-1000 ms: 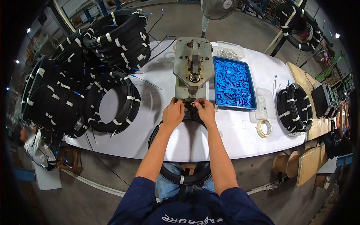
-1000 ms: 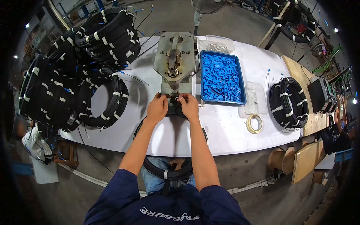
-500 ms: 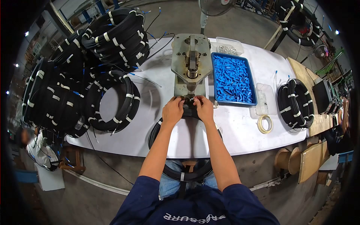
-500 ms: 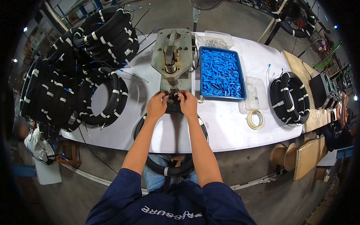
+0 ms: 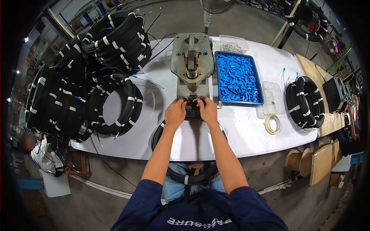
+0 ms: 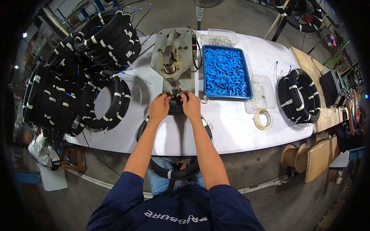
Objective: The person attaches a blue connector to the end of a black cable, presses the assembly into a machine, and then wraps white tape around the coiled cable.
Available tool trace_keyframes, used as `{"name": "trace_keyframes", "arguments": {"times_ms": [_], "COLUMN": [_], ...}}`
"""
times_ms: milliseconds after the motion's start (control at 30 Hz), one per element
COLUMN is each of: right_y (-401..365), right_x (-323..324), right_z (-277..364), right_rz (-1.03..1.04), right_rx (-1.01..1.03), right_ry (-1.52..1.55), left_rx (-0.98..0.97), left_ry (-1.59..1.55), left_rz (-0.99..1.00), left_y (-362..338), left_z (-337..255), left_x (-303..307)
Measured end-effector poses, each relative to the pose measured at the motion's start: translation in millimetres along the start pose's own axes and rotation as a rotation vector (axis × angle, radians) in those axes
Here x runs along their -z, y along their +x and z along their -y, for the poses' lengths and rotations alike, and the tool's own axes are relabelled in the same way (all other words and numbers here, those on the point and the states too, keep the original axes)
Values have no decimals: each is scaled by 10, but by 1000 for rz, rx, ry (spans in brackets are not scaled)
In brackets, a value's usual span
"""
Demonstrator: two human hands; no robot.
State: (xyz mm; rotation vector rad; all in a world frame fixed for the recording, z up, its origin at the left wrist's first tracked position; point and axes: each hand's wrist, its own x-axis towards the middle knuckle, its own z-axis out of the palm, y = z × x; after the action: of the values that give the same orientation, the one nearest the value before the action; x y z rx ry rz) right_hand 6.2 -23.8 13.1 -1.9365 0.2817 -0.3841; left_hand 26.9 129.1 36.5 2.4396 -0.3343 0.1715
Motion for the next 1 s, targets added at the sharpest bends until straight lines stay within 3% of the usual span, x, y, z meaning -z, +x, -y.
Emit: {"name": "trace_keyframes", "arguments": {"times_ms": [1000], "right_y": [-20], "right_x": [3], "right_z": [8], "right_rz": [-9], "right_rx": [9], "right_ry": [-28], "left_rx": [83], "left_ry": [-81], "left_rz": [51], "left_y": [32], "left_z": [38], "left_x": [-2]}}
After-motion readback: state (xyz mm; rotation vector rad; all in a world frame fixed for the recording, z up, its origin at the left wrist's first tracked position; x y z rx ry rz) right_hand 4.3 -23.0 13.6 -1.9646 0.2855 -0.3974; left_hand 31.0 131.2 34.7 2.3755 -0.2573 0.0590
